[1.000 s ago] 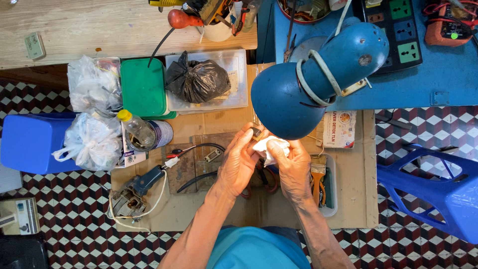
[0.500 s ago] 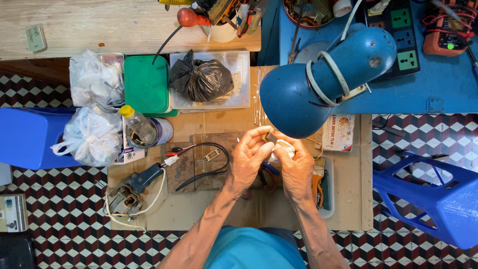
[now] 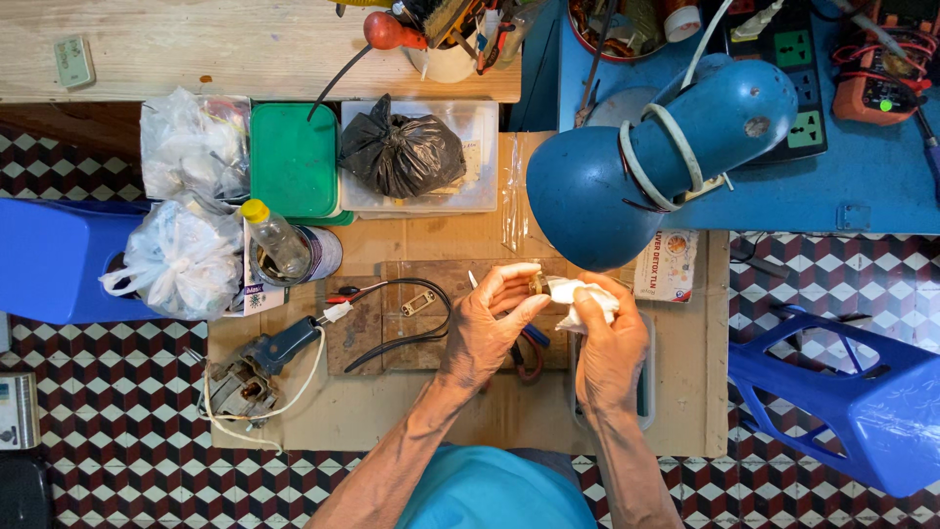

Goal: The person disassembles a small power strip at a workbench, using a screwdriver to remove its parts, wipes the components with a tissue, then connects the power strip to a multimeter and manipulates its probes and switch to test it.

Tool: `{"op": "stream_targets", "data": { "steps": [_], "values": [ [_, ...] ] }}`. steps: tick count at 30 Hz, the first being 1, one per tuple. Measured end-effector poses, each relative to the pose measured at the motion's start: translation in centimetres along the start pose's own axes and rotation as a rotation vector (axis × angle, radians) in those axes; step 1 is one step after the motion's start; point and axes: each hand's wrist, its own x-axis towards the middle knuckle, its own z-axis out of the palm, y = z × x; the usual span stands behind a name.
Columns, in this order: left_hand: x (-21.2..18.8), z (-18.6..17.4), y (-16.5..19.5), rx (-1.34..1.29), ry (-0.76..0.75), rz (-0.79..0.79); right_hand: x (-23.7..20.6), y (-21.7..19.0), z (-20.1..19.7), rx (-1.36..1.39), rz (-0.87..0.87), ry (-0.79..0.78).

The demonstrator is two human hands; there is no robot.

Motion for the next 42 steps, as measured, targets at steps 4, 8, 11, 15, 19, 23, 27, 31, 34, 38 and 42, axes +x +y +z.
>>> {"op": "stream_targets", "data": {
  "steps": [4,8,11,15,19,23,27,31,34,38,42],
  "values": [
    [0.4,-0.2,-0.9,-0.363,-0.093,-0.047,-0.9,-1.6,1.4,-0.127,-0.148,-0.178],
    [0.2,-0.6,-1.5,-0.303,0.035,-0.193,-1.2,-2.1,2.6,-0.262,0.018,-0.208],
    [-0.1,-0.3,-1.9,-0.377,0.043,-0.154,-1.5,-1.7,3.0,-0.265,0.005,-0.211],
    [0.1,0.7,-2.4,-0.449,0.024,-0.091,-1.0,-0.4,3.0,-0.153,-0.043,-0.150],
    [0.1,0.5,-2.8,-0.448,0.017,-0.102,-0.3,0.5,3.0,-0.016,-0.047,-0.156],
    [0.2,0.3,-3.4,-0.409,0.004,-0.127,0.1,0.5,2.9,0.039,0.064,-0.138],
    [0.4,0.0,-3.8,-0.417,-0.079,-0.071,0.5,-0.1,2.1,0.150,0.177,-0.123],
    [0.1,-0.6,-3.8,-0.397,-0.157,-0.041,0.2,-0.5,0.9,0.172,0.212,-0.109],
    [0.0,-0.6,-3.7,-0.331,-0.139,-0.045,-0.5,-0.7,0.2,0.138,0.177,-0.101],
    [-0.4,-0.6,-3.1,-0.320,-0.168,-0.011,-1.2,-0.8,0.3,0.064,0.086,-0.070],
    [-0.8,-1.0,-1.9,-0.208,-0.152,-0.011,-1.9,-1.5,0.5,-0.002,0.061,-0.123]
  ]
}}
